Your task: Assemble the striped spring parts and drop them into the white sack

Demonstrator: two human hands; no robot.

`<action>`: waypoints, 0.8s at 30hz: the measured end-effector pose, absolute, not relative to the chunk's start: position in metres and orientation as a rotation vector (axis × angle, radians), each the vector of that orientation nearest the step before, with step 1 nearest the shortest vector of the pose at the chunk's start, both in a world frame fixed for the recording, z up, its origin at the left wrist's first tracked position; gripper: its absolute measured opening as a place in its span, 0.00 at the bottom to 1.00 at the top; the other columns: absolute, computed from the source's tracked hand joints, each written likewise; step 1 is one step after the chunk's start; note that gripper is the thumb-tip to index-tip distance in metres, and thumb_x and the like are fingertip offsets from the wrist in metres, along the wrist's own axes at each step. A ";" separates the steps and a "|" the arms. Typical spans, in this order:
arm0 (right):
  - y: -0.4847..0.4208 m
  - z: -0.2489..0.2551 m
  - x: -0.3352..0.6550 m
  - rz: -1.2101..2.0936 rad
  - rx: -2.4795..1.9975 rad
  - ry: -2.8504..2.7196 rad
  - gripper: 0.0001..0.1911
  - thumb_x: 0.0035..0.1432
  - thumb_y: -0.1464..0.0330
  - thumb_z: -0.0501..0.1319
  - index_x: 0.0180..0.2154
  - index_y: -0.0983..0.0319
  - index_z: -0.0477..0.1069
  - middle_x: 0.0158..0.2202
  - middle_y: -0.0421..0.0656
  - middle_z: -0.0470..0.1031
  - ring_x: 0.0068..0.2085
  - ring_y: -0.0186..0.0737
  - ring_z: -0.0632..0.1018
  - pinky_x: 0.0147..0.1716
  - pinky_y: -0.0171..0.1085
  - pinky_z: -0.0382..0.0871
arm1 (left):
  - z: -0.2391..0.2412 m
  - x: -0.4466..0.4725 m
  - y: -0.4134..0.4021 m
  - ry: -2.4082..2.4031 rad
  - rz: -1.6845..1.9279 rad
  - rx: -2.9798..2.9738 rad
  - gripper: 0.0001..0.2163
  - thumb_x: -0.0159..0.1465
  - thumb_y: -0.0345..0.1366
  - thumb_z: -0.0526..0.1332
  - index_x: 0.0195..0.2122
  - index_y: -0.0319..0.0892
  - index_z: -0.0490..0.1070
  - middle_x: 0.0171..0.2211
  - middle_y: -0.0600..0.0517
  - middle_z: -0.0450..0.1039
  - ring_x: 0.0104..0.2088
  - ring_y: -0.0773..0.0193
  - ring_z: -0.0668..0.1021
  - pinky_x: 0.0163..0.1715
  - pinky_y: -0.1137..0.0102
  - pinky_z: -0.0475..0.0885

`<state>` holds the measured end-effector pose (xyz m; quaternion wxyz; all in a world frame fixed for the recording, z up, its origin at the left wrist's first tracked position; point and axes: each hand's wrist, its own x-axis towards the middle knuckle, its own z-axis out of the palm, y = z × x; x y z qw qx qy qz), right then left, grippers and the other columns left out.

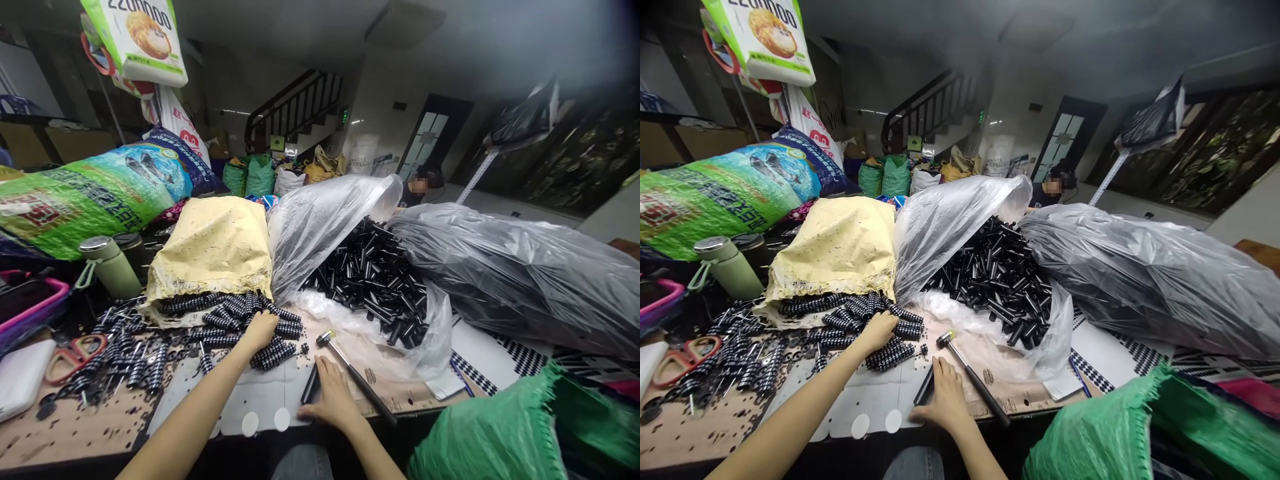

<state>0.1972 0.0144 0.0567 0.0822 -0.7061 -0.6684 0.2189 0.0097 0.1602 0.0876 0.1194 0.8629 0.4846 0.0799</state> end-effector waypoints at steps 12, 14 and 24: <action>0.012 0.068 0.197 0.751 -2.004 -1.937 0.57 0.21 0.54 0.70 0.56 0.59 0.52 0.58 0.50 0.52 0.58 0.57 0.53 0.54 0.52 0.46 | 0.134 -0.041 0.081 1.323 0.593 2.266 0.03 0.51 0.35 0.57 0.28 0.45 0.67 0.29 0.50 0.69 0.33 0.60 0.70 0.34 0.67 0.64; 0.011 0.069 0.194 0.752 -1.984 -1.898 0.56 0.21 0.53 0.69 0.56 0.57 0.52 0.58 0.50 0.52 0.58 0.56 0.53 0.55 0.51 0.46 | 0.122 -0.047 0.064 1.333 0.441 2.250 0.01 0.48 0.34 0.58 0.22 0.45 0.66 0.27 0.51 0.68 0.33 0.58 0.69 0.33 0.66 0.64; 0.005 0.080 0.172 0.761 -1.475 -1.737 0.57 0.35 0.60 0.68 0.59 0.60 0.34 0.61 0.52 0.40 0.61 0.49 0.46 0.57 0.49 0.48 | 0.081 -0.015 0.051 1.141 0.953 0.951 0.22 0.53 0.53 0.52 0.40 0.41 0.64 0.20 0.59 0.61 0.14 0.74 0.62 0.14 0.76 0.59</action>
